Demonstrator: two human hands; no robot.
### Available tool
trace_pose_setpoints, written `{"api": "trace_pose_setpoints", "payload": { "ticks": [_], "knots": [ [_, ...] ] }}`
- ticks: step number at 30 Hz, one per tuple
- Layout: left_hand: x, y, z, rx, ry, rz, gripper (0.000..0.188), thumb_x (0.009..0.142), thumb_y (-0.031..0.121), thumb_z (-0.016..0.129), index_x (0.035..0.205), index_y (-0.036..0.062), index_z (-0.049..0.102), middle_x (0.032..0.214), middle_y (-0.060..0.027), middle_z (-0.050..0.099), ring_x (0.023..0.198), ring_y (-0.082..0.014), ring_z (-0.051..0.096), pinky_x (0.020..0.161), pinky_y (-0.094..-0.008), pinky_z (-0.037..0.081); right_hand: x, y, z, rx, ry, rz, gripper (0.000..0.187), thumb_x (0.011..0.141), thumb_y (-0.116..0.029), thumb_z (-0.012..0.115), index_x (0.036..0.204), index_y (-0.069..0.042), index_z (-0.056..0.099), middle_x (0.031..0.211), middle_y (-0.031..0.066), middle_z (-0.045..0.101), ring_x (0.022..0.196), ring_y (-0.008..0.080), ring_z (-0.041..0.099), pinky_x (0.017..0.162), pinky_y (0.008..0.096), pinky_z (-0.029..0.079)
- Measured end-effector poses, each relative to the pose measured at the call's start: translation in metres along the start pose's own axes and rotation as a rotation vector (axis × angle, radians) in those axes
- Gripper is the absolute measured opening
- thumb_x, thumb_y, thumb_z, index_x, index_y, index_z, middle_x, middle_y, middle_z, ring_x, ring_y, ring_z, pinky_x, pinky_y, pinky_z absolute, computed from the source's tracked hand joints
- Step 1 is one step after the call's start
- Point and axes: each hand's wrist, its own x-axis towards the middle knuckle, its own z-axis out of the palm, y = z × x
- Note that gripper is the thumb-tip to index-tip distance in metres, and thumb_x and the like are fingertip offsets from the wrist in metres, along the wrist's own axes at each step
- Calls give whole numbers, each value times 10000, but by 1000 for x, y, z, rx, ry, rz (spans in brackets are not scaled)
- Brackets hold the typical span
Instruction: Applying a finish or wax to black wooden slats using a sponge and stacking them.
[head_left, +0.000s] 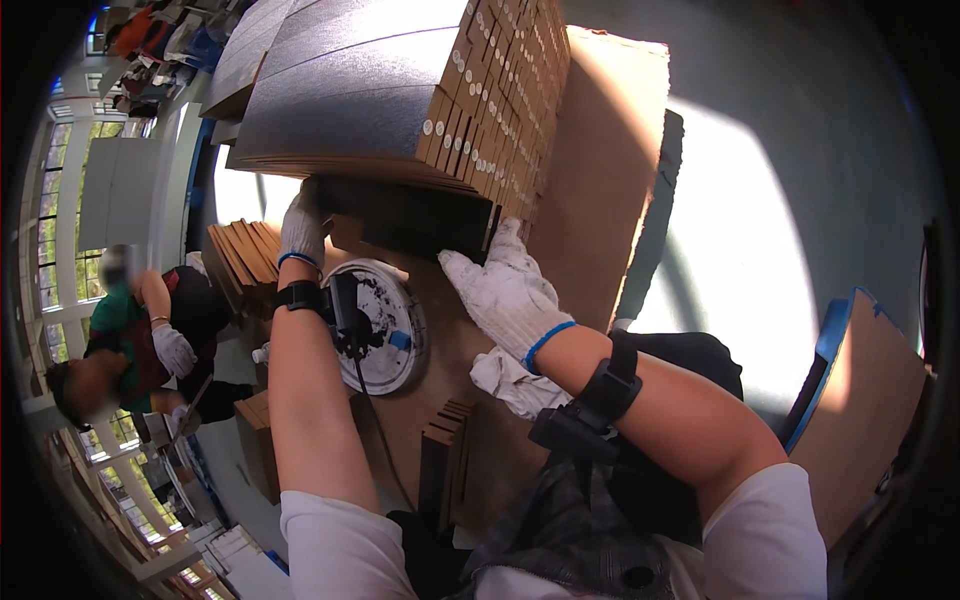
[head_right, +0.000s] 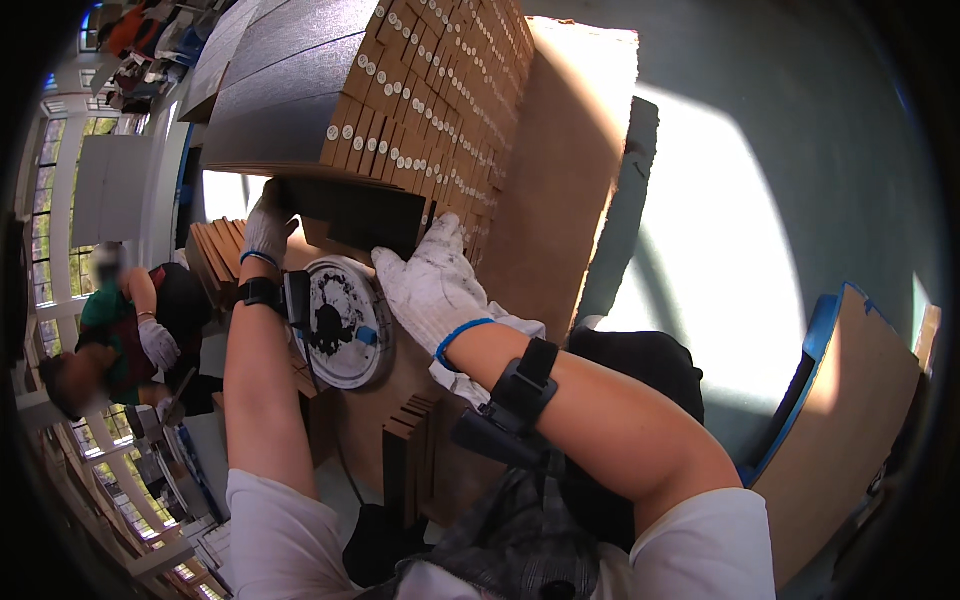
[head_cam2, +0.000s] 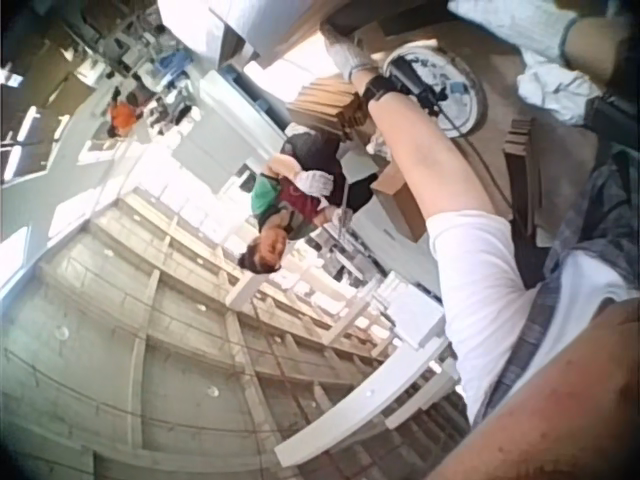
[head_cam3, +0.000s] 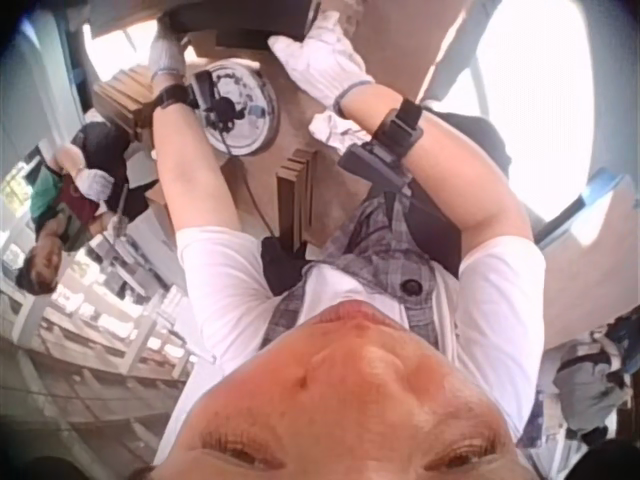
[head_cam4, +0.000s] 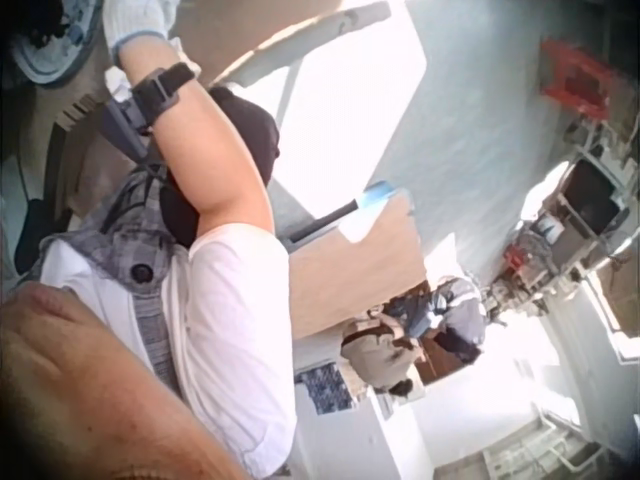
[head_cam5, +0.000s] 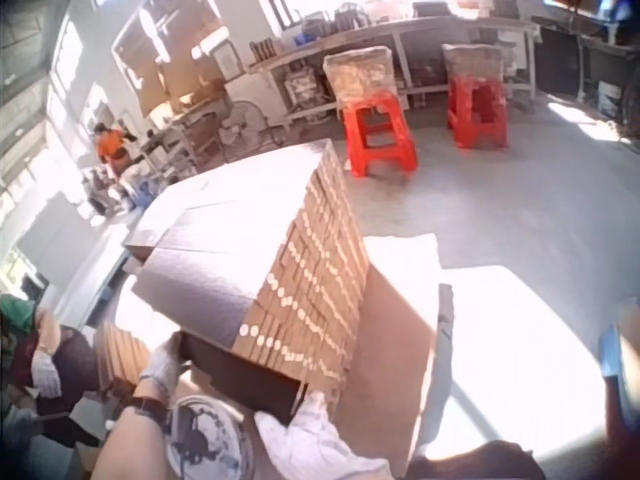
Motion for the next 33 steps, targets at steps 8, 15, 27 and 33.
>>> {"api": "trace_pose_setpoints", "payload": {
  "ticks": [8, 15, 27, 33],
  "knots": [
    [-9, 13, 2, -137, 11, -158, 386, 1011, 179, 366, 1386, 88, 372, 1294, -123, 525, 1128, -263, 558, 923, -375, 482, 3, 7, 6, 47, -33, -23, 755, 828, -397, 620, 1301, 104, 309, 1310, 318, 430, 1224, 429, 457, 1020, 406, 385],
    [-2, -6, 0, -169, 22, -177, 437, 1022, 310, 332, 1404, 100, 367, 1337, -161, 492, 1185, -279, 529, 947, -389, 468, 5, 2, -5, 20, -9, 40, 723, 830, -412, 601, 1268, 110, 359, 1292, 342, 442, 1225, 442, 450, 1024, 409, 378],
    [25, -39, -11, -413, -13, -228, 579, 944, 293, 412, 1456, 83, 242, 1385, -214, 440, 1223, -318, 499, 987, -421, 423, 9, 5, -2, 3, -99, 64, 940, 814, -476, 589, 1400, 137, 182, 1426, 328, 303, 1342, 402, 330, 1095, 371, 301],
    [13, -28, -8, 282, -78, 140, 656, 988, 545, 255, 1448, 77, 271, 1407, -219, 413, 1292, -321, 436, 1063, -442, 345, 10, 1, -6, -10, -129, 68, 961, 814, -494, 580, 1410, 137, 168, 1424, 325, 314, 1335, 400, 347, 1092, 371, 307]
  ]
}}
